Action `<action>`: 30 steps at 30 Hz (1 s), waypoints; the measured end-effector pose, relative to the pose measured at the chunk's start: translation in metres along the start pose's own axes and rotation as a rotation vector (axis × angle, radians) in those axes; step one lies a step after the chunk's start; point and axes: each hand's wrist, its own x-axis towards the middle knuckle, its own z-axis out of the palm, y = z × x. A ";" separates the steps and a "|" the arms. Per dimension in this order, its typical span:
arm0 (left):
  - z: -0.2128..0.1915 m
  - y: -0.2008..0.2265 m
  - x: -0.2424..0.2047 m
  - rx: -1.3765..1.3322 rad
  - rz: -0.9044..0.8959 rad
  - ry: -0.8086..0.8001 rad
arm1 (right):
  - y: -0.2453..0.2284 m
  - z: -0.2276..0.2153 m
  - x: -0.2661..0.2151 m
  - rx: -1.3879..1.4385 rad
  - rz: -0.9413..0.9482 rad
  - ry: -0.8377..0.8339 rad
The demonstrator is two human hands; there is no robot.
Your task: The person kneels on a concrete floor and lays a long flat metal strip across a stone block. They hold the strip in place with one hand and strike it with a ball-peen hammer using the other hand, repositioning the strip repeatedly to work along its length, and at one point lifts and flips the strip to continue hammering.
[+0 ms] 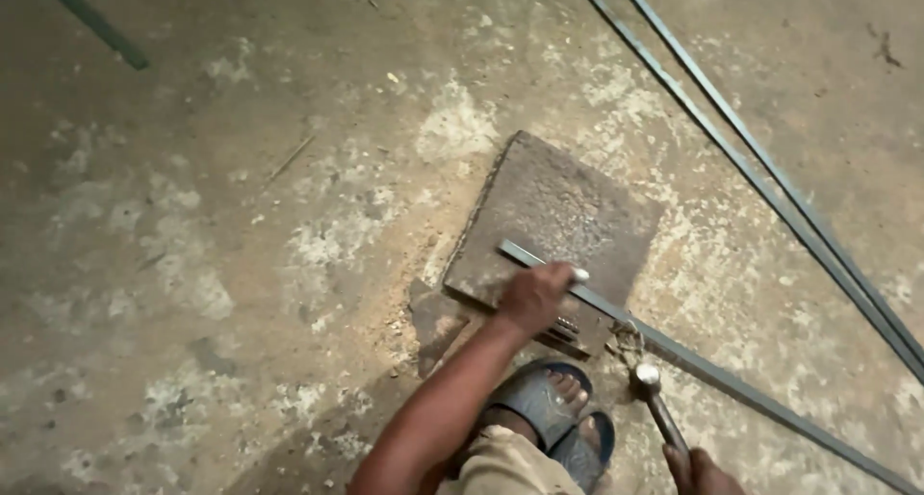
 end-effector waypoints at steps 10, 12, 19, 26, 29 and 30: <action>-0.006 -0.005 -0.002 -0.180 -0.384 0.223 | 0.017 0.025 -0.008 -0.084 0.044 0.018; -0.022 -0.024 -0.003 -0.167 -0.369 0.326 | 0.019 0.027 -0.011 -0.102 0.048 0.017; -0.034 -0.038 -0.007 -0.400 -0.415 0.404 | 0.006 0.014 -0.019 -0.071 0.068 0.008; -0.015 -0.050 -0.007 -0.386 -0.432 0.420 | -0.013 0.002 -0.040 -0.056 0.057 -0.004; -0.015 -0.054 -0.006 -0.357 -0.432 0.440 | -0.019 -0.001 -0.044 -0.031 0.061 0.003; -0.014 -0.055 -0.006 -0.364 -0.426 0.438 | -0.019 -0.001 -0.045 -0.035 0.066 0.001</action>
